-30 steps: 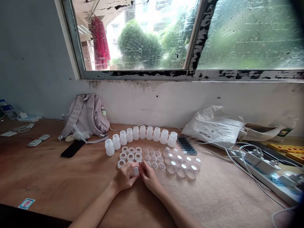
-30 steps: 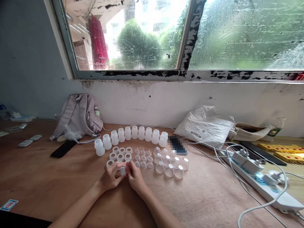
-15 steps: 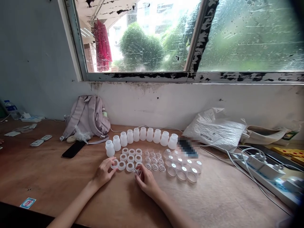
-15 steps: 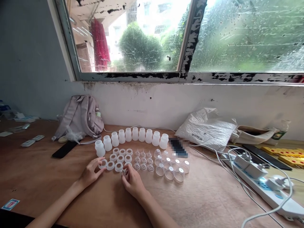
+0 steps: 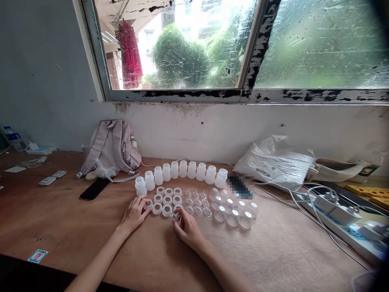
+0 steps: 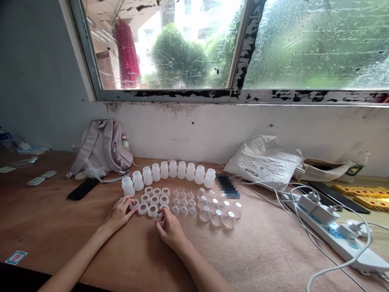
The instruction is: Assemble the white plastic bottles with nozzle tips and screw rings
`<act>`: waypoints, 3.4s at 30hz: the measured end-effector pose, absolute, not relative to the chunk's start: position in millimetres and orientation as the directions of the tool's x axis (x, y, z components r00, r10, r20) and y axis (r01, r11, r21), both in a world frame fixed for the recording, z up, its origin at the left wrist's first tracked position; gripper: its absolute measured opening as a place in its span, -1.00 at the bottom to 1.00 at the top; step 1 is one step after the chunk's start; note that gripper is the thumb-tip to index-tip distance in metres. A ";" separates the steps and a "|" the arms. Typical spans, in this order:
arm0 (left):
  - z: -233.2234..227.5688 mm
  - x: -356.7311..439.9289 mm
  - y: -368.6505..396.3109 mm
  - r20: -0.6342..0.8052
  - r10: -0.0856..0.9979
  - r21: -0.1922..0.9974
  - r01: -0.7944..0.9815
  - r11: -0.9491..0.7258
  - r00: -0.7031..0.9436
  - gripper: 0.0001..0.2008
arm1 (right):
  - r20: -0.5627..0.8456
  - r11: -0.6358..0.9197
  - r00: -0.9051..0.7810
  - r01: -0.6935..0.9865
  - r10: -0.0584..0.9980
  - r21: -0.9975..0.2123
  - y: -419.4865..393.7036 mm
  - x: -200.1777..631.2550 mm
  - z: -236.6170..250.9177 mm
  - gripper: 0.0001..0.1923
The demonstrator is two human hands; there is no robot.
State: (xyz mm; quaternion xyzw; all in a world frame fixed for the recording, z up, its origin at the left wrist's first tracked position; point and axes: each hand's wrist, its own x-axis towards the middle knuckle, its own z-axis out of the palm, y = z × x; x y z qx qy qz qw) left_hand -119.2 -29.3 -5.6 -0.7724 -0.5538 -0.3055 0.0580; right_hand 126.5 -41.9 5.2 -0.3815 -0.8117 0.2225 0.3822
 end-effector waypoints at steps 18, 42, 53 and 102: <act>4.9 -115.4 -38.7 0.593 0.734 0.174 0.837 -0.518 0.331 -0.91 | 0.613 0.448 -0.055 0.734 0.788 -0.511 18.4 147.6 52.4 -0.78; 2.8 -116.6 -38.3 0.643 0.702 0.185 0.827 -0.531 0.306 -0.88 | 0.456 0.395 -0.191 0.822 0.869 -0.410 38.9 160.2 48.4 -0.76; 22.4 -61.5 -33.5 0.650 0.662 0.146 0.793 -0.592 0.374 -0.87 | 0.483 0.450 -0.183 0.724 0.856 -0.522 -26.1 188.5 -4.5 -0.90; 24.0 42.2 -30.0 0.199 0.948 0.969 -0.191 -0.154 0.248 -0.66 | 0.587 0.639 -0.254 0.347 0.769 -0.687 -43.9 186.9 16.3 -0.66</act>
